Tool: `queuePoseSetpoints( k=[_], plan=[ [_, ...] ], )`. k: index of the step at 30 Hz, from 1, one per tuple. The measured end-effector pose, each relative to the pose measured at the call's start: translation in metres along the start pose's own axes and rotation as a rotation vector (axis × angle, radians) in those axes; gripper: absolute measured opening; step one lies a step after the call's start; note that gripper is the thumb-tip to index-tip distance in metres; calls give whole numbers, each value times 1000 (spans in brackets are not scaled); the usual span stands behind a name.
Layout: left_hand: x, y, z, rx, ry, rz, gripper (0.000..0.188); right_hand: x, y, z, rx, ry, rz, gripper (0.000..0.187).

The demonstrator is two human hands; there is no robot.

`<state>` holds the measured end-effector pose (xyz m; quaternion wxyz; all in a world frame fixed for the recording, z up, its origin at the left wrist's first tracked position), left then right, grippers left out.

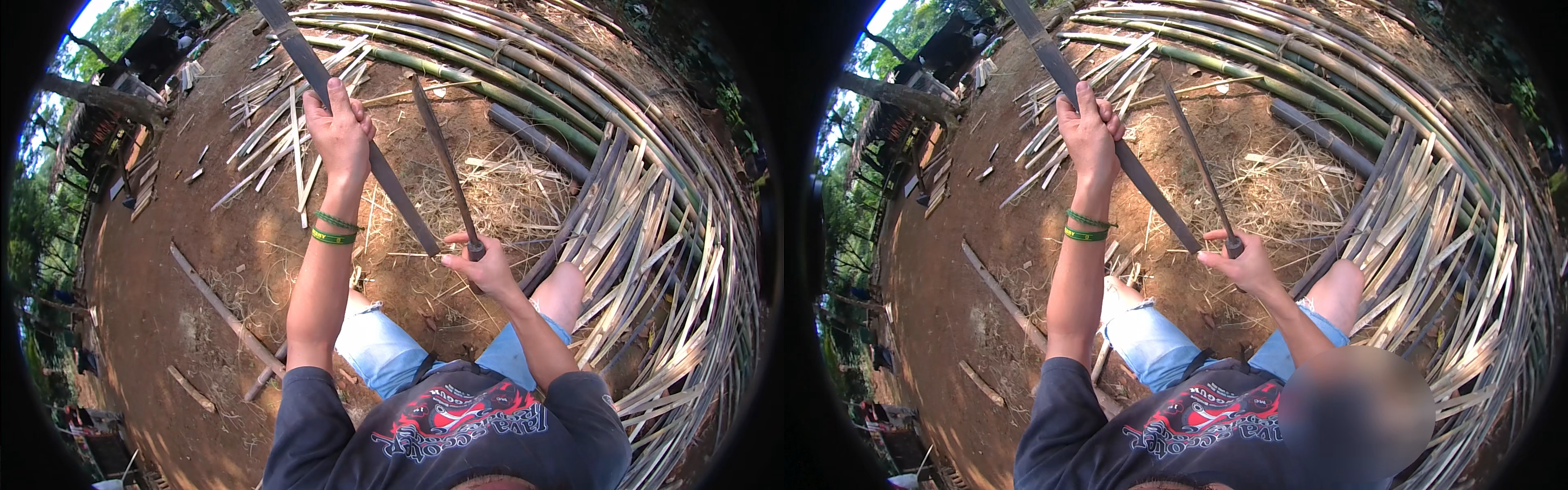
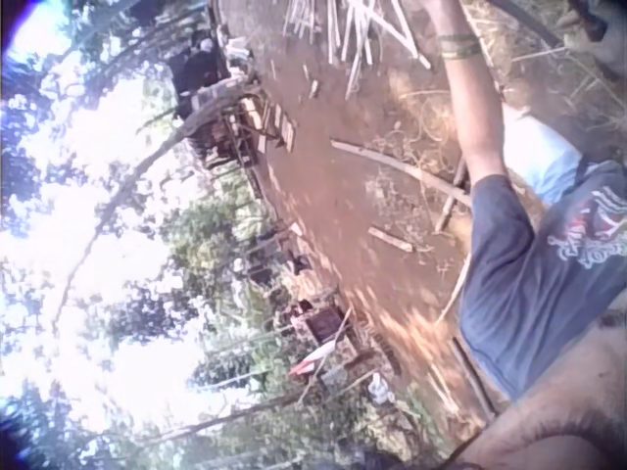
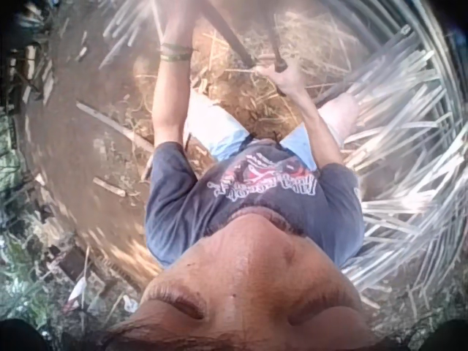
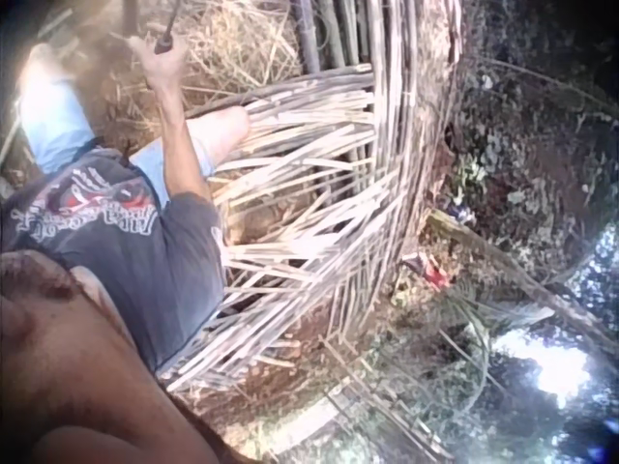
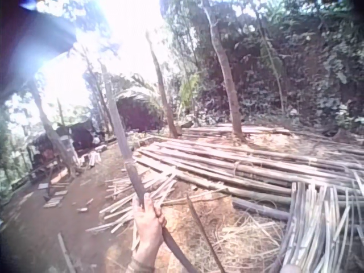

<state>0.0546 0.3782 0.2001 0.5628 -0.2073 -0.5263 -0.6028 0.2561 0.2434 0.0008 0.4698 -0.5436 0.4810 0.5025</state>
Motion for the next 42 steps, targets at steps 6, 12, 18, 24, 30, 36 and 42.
queuePoseSetpoints(
  k=[6,12,18,24,30,36,42],
  plan=[
    [16,-2,11,94,59,-75,24,44,12,-1,50,46,102,30],
    [20,-22,22,178,70,-113,23,49,16,8,182,65,349,27],
    [20,-40,21,236,95,-98,26,63,30,24,95,110,465,13],
    [55,-130,41,284,194,57,24,92,-20,18,241,31,-74,21],
    [68,-256,-11,260,109,628,31,125,-69,-17,323,160,-296,49],
    [-11,-357,-75,211,67,1150,41,159,-88,-63,451,293,-322,45],
    [-101,-401,32,129,-84,1069,41,171,-87,-94,536,338,-338,38]
  ],
)
Point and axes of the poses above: each hand's wrist, its own z-axis towards the middle knuckle, its own y-axis out of the palm, x = y × z, the point moved 9 cm from there along z, towards the middle knuckle, and after that the axes turned 6 degrees about x, right-handed, at the moved point
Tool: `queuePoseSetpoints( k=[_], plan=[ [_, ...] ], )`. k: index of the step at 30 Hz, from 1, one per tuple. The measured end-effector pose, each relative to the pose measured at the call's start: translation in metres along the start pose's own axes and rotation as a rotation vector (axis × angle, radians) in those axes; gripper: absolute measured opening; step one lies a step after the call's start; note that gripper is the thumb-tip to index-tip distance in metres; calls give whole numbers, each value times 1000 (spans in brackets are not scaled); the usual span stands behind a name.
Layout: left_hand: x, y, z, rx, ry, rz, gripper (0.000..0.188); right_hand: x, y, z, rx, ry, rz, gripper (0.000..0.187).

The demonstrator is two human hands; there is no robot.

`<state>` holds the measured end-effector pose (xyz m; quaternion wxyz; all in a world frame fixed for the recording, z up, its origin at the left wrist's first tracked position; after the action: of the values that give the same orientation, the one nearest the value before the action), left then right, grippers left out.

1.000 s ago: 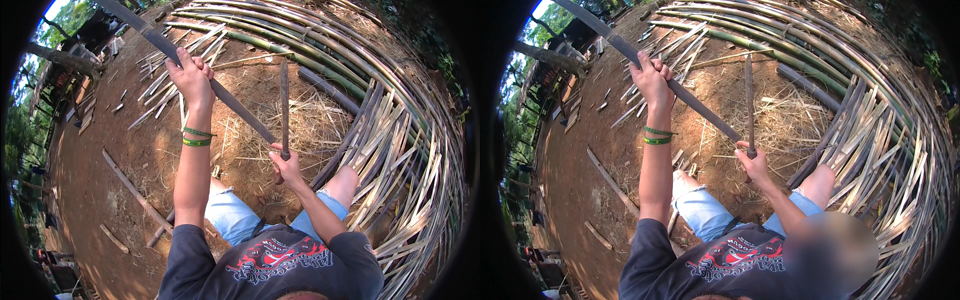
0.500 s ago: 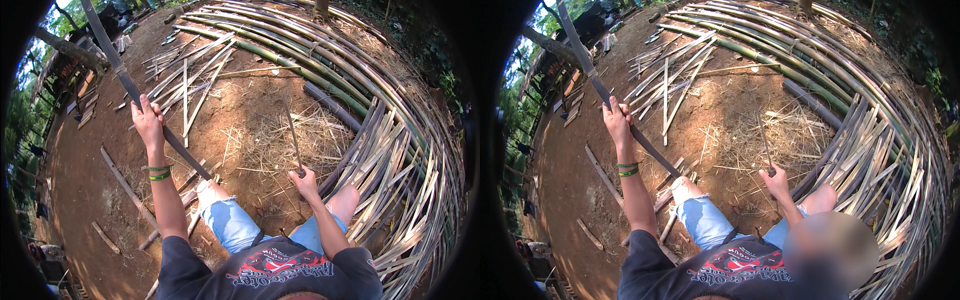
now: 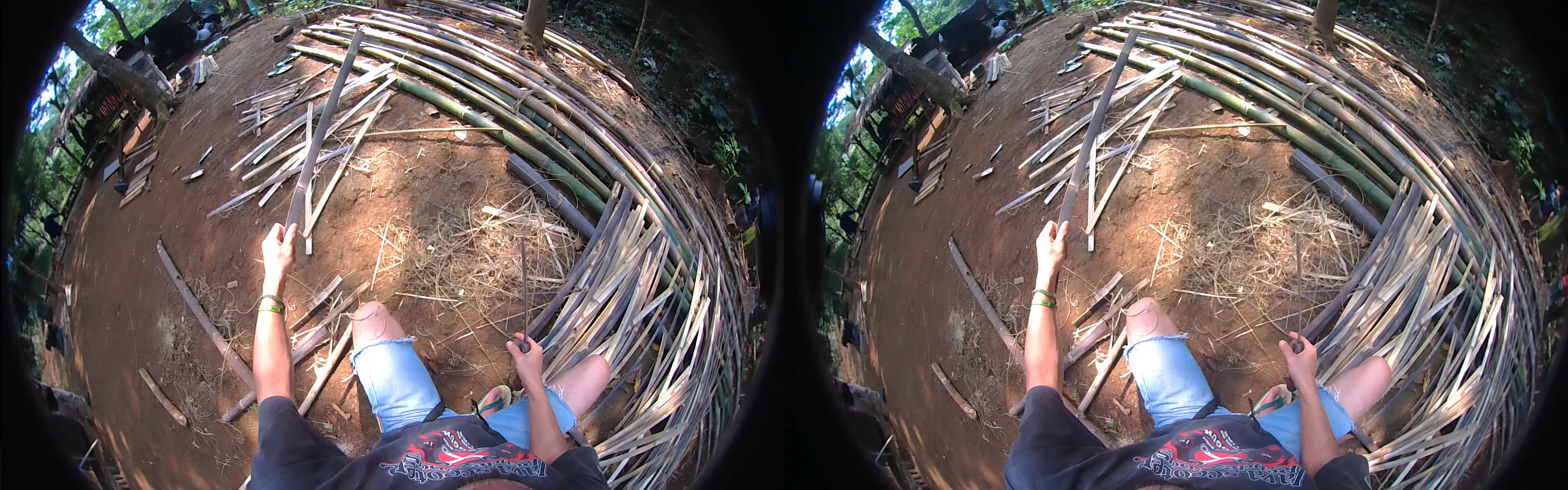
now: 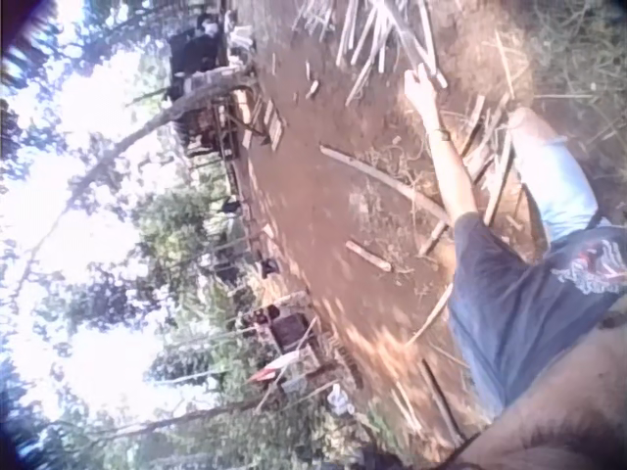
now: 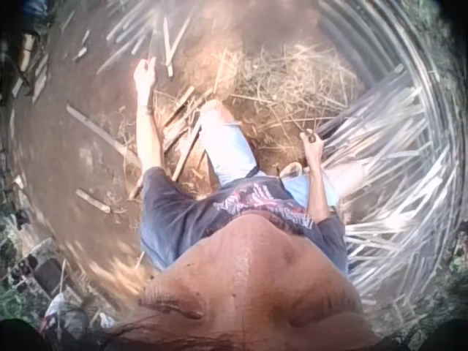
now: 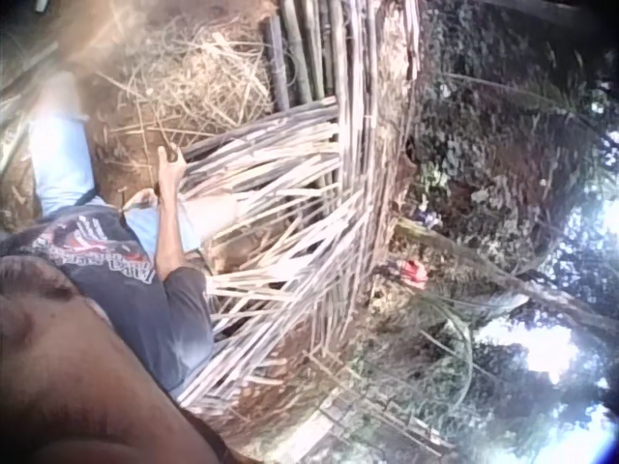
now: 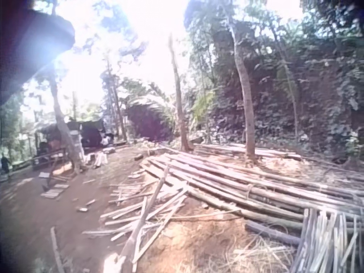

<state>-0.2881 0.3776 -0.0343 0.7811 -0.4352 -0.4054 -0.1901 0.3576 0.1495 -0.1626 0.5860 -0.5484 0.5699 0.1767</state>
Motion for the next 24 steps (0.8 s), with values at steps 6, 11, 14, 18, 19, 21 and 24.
queuePoseSetpoints(
  k=[6,11,14,18,19,21,24],
  plan=[
    [77,47,137,248,296,412,77,27,-4,-12,78,-8,11,37],
    [123,192,17,-218,326,115,74,48,-7,-26,81,23,-244,56],
    [114,273,-95,-580,280,-6,78,46,-8,-29,8,130,-395,75],
    [87,343,-267,-1169,-57,-61,68,47,-3,-34,-57,207,-412,82],
    [85,351,-307,-1274,-45,-59,69,52,-2,-32,-58,217,-419,87],
    [78,354,-389,-1479,-261,-111,78,58,7,-27,-42,220,-373,93],
    [90,340,-479,-1635,-769,-238,89,59,23,-26,-58,313,-241,103]
  ],
)
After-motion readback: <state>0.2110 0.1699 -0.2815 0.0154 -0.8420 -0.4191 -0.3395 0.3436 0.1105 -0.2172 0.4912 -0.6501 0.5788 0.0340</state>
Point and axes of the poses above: each hand's wrist, its own z-axis towards the middle knuckle, its own y-axis out of the palm, x = y × z, the point moved 9 cm from there along z, towards the middle knuckle, and after that the axes turned 6 degrees about x, right-handed, at the moved point
